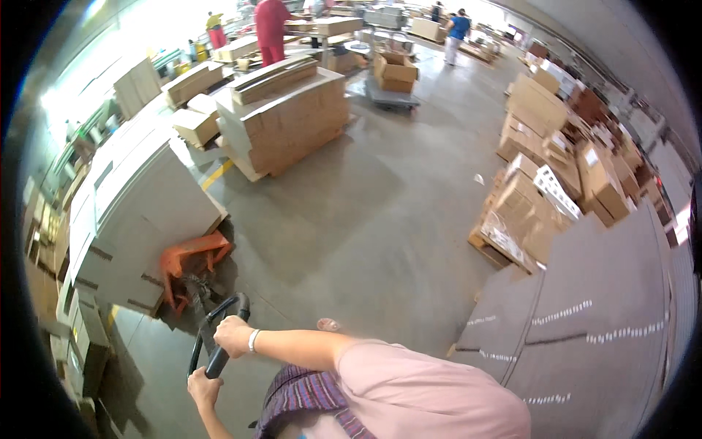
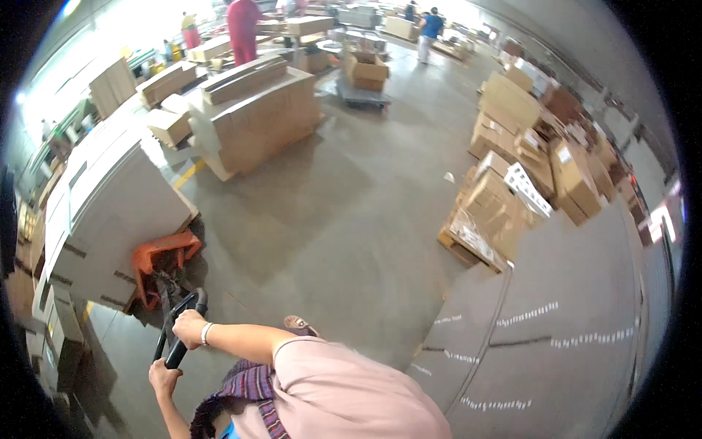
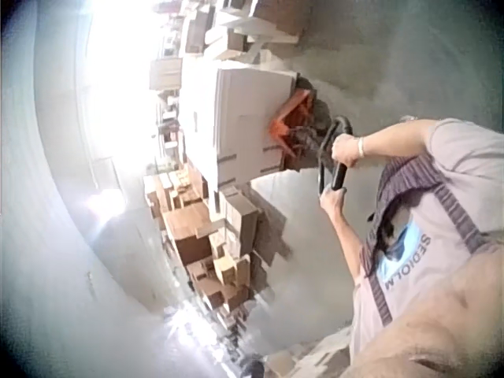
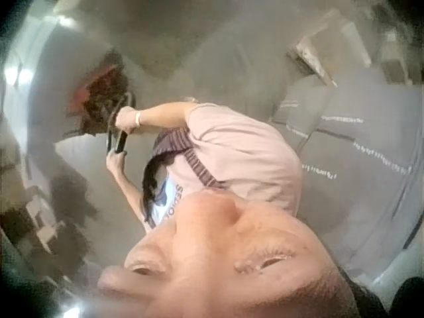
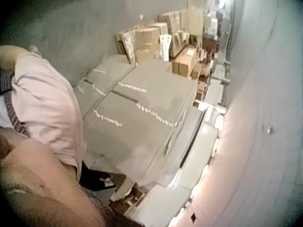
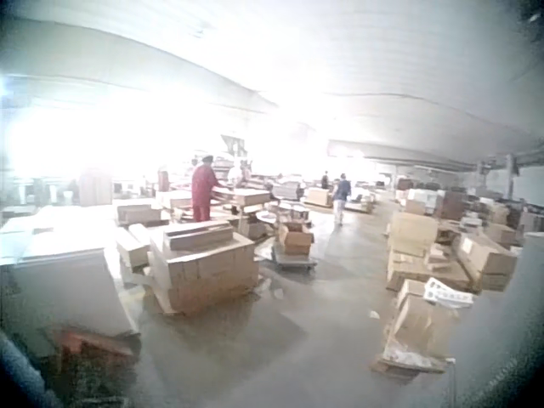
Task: The person walks through a warehouse to an orange manual pallet jack, grips the handle, and pumps it to lift a large white palletized unit. They then pull and maneuver the pallet jack across the floor through rows of boxes and past other workers.
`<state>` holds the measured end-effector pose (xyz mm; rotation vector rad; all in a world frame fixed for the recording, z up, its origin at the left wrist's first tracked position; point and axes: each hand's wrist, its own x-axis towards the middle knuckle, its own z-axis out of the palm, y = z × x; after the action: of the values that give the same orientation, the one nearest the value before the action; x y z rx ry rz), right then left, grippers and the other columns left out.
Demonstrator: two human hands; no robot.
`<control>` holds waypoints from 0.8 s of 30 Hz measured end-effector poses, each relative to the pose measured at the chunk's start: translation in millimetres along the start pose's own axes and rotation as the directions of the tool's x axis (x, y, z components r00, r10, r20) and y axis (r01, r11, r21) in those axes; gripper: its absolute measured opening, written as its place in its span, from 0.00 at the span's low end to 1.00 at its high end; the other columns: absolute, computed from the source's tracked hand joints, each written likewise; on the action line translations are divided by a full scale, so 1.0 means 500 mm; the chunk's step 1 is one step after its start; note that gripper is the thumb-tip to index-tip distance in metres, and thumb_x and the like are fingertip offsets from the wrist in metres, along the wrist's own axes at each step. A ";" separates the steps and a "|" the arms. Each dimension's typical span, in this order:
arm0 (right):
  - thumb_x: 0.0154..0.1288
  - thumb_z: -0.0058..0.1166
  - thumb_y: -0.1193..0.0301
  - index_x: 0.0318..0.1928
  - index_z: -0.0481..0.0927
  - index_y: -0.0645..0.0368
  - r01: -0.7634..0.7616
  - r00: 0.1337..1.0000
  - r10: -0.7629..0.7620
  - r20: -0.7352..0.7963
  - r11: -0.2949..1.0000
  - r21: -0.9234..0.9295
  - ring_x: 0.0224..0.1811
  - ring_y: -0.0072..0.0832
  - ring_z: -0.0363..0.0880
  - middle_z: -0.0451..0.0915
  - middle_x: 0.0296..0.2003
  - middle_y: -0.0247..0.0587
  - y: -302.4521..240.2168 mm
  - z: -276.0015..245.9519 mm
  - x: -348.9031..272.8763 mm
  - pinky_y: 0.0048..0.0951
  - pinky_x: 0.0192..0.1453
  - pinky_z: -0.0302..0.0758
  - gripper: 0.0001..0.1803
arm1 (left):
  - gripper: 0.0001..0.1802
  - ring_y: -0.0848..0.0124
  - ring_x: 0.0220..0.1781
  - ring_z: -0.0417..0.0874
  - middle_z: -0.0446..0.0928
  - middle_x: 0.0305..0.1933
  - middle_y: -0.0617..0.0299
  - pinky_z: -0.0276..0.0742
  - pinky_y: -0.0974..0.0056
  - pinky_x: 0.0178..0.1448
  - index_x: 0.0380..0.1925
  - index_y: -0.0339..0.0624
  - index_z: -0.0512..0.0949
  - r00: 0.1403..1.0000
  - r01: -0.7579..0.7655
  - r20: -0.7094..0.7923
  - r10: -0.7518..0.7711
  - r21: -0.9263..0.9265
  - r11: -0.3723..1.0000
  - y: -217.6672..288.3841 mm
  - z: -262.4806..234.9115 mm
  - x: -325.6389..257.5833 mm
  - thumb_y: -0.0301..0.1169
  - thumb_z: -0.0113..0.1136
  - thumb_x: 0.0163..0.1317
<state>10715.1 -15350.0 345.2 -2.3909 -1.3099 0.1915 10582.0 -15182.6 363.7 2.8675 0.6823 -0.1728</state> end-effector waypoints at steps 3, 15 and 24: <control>0.42 0.62 0.70 0.29 0.88 0.53 0.005 0.983 0.002 0.183 0.999 -0.036 0.40 0.39 0.87 0.86 0.32 0.46 0.051 -0.080 -0.036 0.37 0.47 0.81 0.09 | 0.17 0.47 0.39 0.83 0.83 0.32 0.48 0.79 0.49 0.46 0.26 0.41 0.83 1.000 -0.002 -0.026 0.002 -0.015 1.000 0.068 0.017 -0.006 0.36 0.69 0.33; 0.47 0.57 0.70 0.32 0.86 0.53 0.170 0.953 -0.167 0.252 0.985 0.010 0.42 0.41 0.85 0.86 0.33 0.46 0.269 -0.192 -0.098 0.40 0.48 0.79 0.10 | 0.16 0.51 0.39 0.85 0.84 0.32 0.50 0.80 0.51 0.47 0.26 0.44 0.83 0.986 0.164 -0.040 -0.164 -0.003 0.986 0.351 0.027 -0.018 0.37 0.66 0.33; 0.48 0.57 0.71 0.34 0.86 0.52 0.225 0.938 -0.222 0.266 0.974 0.023 0.43 0.40 0.85 0.86 0.35 0.43 0.334 -0.228 -0.134 0.39 0.50 0.78 0.11 | 0.14 0.50 0.40 0.85 0.84 0.32 0.49 0.80 0.52 0.49 0.25 0.44 0.82 0.970 0.242 -0.029 -0.242 -0.025 0.970 0.453 0.023 -0.036 0.37 0.62 0.35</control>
<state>10842.9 -15517.9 374.8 -2.2569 -1.6948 0.4565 10668.3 -15391.2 390.5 2.7636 1.0338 -0.1528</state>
